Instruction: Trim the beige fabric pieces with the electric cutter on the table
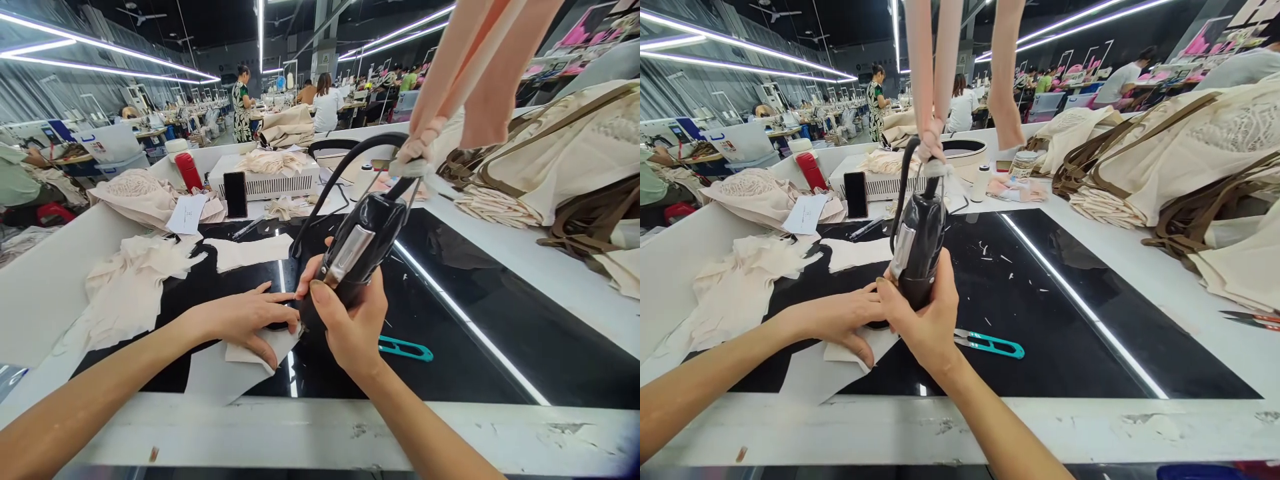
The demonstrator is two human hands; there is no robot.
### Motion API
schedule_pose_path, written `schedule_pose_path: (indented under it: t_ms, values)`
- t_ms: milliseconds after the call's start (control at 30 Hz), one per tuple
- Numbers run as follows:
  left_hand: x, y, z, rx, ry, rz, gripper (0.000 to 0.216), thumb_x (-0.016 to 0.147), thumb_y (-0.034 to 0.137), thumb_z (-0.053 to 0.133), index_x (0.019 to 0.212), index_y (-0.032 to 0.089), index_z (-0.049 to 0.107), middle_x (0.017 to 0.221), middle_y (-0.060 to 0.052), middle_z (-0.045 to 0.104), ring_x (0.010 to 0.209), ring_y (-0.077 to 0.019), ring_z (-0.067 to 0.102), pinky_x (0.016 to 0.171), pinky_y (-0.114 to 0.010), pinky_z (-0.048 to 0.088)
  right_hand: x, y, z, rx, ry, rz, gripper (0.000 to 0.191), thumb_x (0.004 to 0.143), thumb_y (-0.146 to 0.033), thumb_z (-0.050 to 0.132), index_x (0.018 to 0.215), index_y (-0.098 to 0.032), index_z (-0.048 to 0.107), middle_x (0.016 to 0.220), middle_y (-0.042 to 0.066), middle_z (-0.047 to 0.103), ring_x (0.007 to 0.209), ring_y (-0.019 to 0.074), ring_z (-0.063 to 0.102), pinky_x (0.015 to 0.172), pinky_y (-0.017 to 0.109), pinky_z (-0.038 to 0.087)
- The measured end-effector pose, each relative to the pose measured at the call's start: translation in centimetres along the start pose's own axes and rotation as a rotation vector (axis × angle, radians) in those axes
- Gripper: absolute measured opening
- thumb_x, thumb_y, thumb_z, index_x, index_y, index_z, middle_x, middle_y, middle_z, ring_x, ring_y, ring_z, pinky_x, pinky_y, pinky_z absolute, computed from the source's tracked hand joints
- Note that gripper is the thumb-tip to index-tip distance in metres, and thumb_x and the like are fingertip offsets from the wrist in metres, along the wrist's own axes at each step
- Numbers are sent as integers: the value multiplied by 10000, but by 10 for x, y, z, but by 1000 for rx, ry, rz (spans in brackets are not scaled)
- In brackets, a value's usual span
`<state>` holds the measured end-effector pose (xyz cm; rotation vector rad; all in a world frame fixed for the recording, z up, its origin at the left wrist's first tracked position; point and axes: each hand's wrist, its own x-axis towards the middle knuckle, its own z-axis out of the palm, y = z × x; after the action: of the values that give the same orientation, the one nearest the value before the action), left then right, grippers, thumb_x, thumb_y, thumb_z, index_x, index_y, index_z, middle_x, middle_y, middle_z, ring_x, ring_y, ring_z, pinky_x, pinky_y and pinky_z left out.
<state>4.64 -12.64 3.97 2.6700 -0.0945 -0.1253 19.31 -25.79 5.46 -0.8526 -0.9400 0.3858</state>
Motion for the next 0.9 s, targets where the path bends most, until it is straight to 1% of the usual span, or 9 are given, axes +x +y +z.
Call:
schedule_pose_path:
  t_ms: [100, 200, 300, 400, 500, 633, 767, 833, 900]
  values:
    - [1, 0, 0, -21, -6, 4, 515, 851, 455, 937, 1248, 264, 671, 1339, -64, 724, 1454, -322, 555, 1298, -614, 333, -1, 1, 0, 13, -1, -20, 269, 846, -284, 798, 973, -271, 562, 805, -70, 698, 600, 117, 654, 588, 278, 617]
    - [3, 1, -2, -44, -26, -11, 511, 840, 428, 949, 1233, 260, 669, 1354, -71, 715, 1476, -332, 541, 1312, -689, 263, -2, 4, -1, -14, 10, -30, 252, 853, -294, 804, 977, -267, 587, 817, -66, 708, 595, 118, 652, 586, 280, 613]
    - [3, 4, -4, -76, -50, -41, 501, 841, 409, 948, 1219, 251, 661, 1408, -95, 690, 1479, -341, 550, 1303, -760, 212, -2, 4, -2, -50, 32, -16, 218, 869, -285, 788, 1021, -263, 633, 834, -58, 715, 617, 127, 664, 602, 288, 615]
    - [4, 5, -4, -84, -50, -38, 485, 857, 398, 934, 1223, 239, 658, 1474, -117, 657, 1534, -349, 499, 1294, -787, 194, -2, 2, -2, 11, 33, -19, 250, 866, -255, 795, 1061, -273, 640, 831, -59, 726, 600, 131, 660, 571, 281, 601]
    - [6, 4, -4, -85, -55, -24, 493, 867, 383, 926, 1249, 226, 658, 1532, -127, 621, 1599, -357, 410, 1292, -805, 165, -4, 0, -1, 86, 19, -20, 322, 866, -271, 833, 1121, -283, 636, 832, -57, 734, 595, 134, 660, 559, 276, 593]
    - [8, 0, -1, -100, -73, -18, 562, 888, 426, 908, 1338, 218, 645, 1604, -143, 558, 1614, -381, 381, 1303, -803, 117, -9, 1, 1, 105, -19, -15, 377, 881, -336, 862, 1184, -279, 646, 847, -40, 737, 622, 133, 667, 588, 271, 595]
    - [9, -3, 1, -102, -72, -31, 560, 898, 448, 900, 1352, 240, 647, 1607, -130, 560, 1633, -372, 344, 1348, -729, 56, -10, 4, 5, 109, -32, -14, 396, 891, -359, 864, 1212, -279, 648, 848, -36, 732, 628, 136, 680, 603, 277, 607]
    - [9, -4, 1, -97, -73, -33, 572, 893, 449, 904, 1362, 246, 648, 1613, -123, 556, 1645, -370, 318, 1359, -702, 76, -10, 5, 7, 113, -37, -18, 387, 887, -362, 868, 1198, -281, 651, 848, -41, 733, 626, 133, 682, 604, 272, 608]
    - [10, -3, 2, -86, -69, -29, 635, 891, 449, 905, 1423, 243, 625, 1628, -132, 541, 1636, -374, 332, 1356, -697, 127, -10, 5, 9, 112, -40, -20, 370, 884, -359, 868, 1175, -282, 652, 847, -43, 734, 620, 132, 681, 598, 271, 609]
